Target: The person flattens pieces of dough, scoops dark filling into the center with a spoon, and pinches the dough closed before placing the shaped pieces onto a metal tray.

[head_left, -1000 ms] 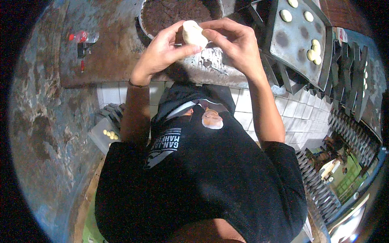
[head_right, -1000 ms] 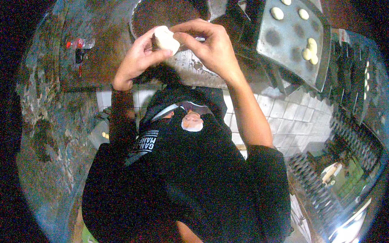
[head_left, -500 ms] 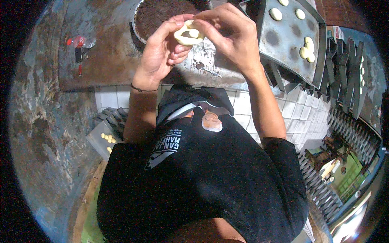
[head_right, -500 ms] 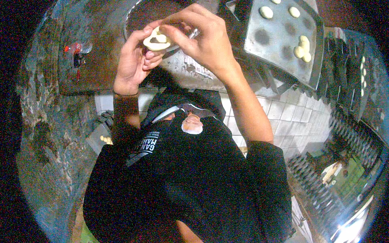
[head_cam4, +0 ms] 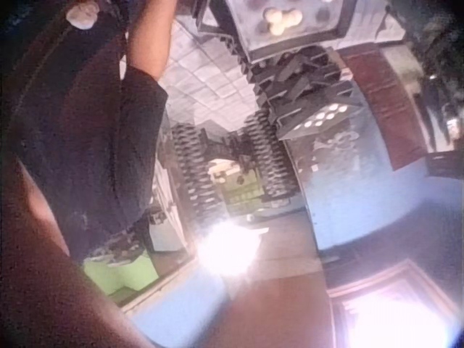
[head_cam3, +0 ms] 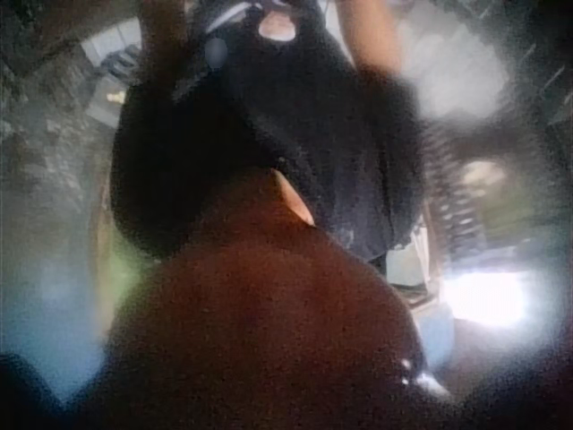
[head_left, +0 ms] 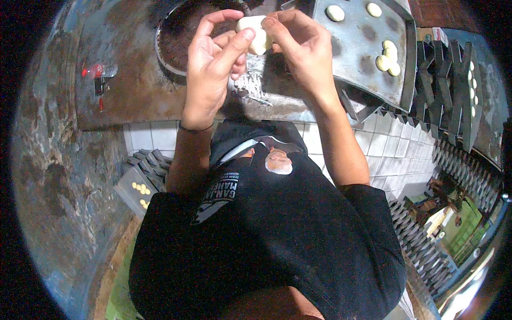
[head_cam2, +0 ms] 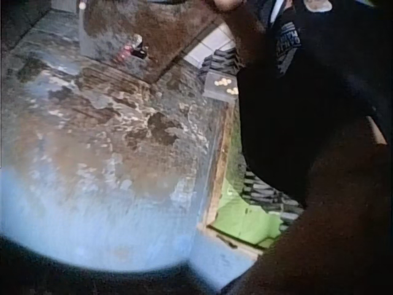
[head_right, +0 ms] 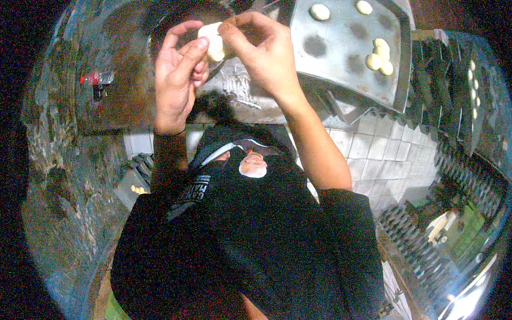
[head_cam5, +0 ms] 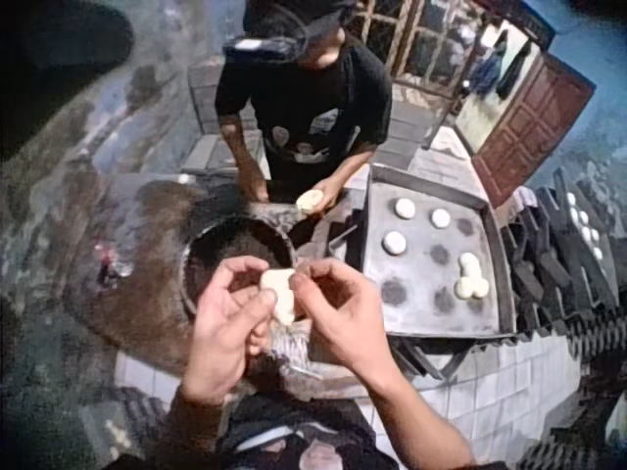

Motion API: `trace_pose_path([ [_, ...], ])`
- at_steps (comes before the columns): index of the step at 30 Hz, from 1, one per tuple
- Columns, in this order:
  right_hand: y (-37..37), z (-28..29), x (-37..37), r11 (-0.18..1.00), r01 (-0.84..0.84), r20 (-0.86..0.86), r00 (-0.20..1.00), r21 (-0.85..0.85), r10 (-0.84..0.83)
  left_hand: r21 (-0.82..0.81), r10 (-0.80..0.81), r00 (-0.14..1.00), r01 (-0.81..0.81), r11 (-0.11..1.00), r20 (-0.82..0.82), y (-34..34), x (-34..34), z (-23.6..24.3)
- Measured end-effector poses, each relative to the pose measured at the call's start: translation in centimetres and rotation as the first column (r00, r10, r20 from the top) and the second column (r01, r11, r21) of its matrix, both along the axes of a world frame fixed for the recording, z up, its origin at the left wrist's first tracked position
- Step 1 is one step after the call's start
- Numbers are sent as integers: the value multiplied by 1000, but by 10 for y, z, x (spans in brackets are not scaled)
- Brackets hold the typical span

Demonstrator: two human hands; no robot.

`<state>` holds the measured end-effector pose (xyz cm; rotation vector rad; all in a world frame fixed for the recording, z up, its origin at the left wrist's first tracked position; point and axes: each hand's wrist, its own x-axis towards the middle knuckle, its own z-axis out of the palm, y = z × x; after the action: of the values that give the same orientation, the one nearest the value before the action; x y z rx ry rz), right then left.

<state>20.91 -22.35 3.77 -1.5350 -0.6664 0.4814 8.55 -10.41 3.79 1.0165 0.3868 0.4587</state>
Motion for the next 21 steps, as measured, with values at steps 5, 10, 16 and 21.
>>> trace_pose_path([
  [5,-27,-8,5,941,-2,-754,598,339,273,448,169,985,-139,883,-26,-13,34,3],
  [10,-49,-5,18,874,40,-808,402,485,430,486,67,997,-71,871,26,-34,63,11],
  [16,-74,-14,33,819,-41,-691,514,572,508,154,-30,996,16,988,88,-69,92,27],
  [21,-83,-6,40,908,97,-598,780,407,184,90,-138,990,134,987,39,-94,107,33],
])
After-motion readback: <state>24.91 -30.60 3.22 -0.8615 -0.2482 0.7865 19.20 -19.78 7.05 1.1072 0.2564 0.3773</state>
